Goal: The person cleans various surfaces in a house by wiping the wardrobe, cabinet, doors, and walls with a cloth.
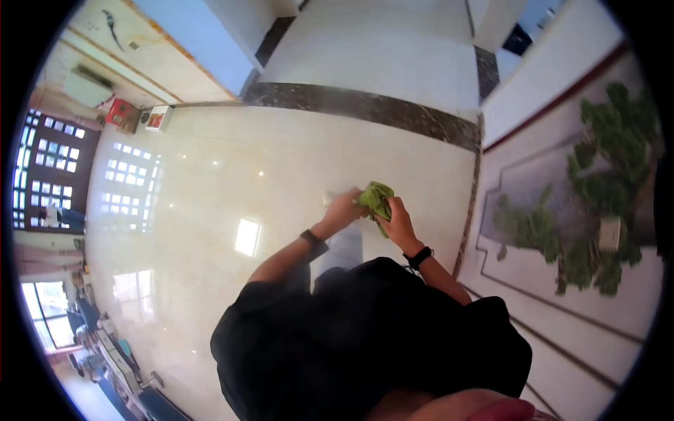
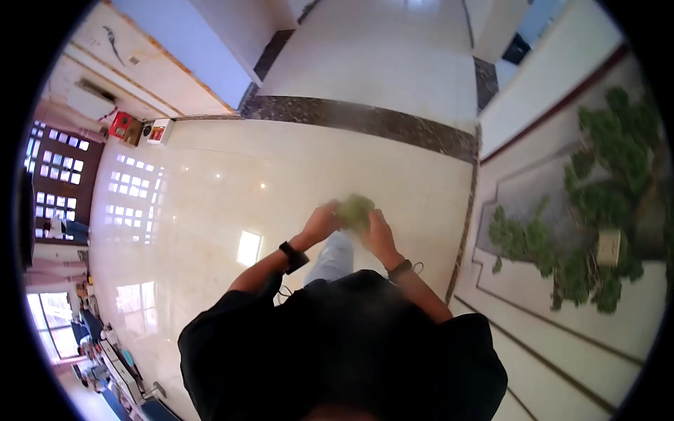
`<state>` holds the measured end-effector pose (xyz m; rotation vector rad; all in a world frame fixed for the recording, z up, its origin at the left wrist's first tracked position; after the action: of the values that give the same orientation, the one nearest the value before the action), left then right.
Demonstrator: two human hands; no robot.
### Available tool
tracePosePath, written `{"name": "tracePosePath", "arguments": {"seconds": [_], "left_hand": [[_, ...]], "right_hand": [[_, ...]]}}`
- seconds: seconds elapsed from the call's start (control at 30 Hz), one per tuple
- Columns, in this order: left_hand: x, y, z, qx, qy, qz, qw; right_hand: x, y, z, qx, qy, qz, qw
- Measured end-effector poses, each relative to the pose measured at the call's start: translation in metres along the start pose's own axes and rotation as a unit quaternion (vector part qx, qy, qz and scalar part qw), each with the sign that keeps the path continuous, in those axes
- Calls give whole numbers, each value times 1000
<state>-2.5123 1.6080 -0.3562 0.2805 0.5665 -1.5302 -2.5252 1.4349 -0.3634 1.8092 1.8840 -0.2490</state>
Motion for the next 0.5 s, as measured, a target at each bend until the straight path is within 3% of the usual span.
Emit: {"name": "tracePosePath", "arguments": {"seconds": [0.03, 0.17, 0.43, 0.5], "left_hand": [[-34, 11, -6, -39, -24, 11, 999], [-141, 81, -28, -34, -108, 121, 986], [-348, 225, -53, 34, -108, 277, 954], [-395, 260, -72, 14, -139, 284, 949]], "right_hand": [[22, 30, -13, -23, 6, -21, 999], [105, 152, -76, -67, 23, -69, 995], [262, 360, -187, -116, 49, -102, 987], [306, 409, -206, -148, 52, -121, 980]]}}
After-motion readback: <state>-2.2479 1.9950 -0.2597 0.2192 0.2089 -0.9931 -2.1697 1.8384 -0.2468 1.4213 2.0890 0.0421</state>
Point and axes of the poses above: each hand's wrist, its own y-axis towards the middle knuckle, its own x-axis out of the palm, z = x × y, the point moved 5 cm from there along y, towards the middle knuckle, and after that the axes turned 13 degrees about z, right-handed, at the moved point
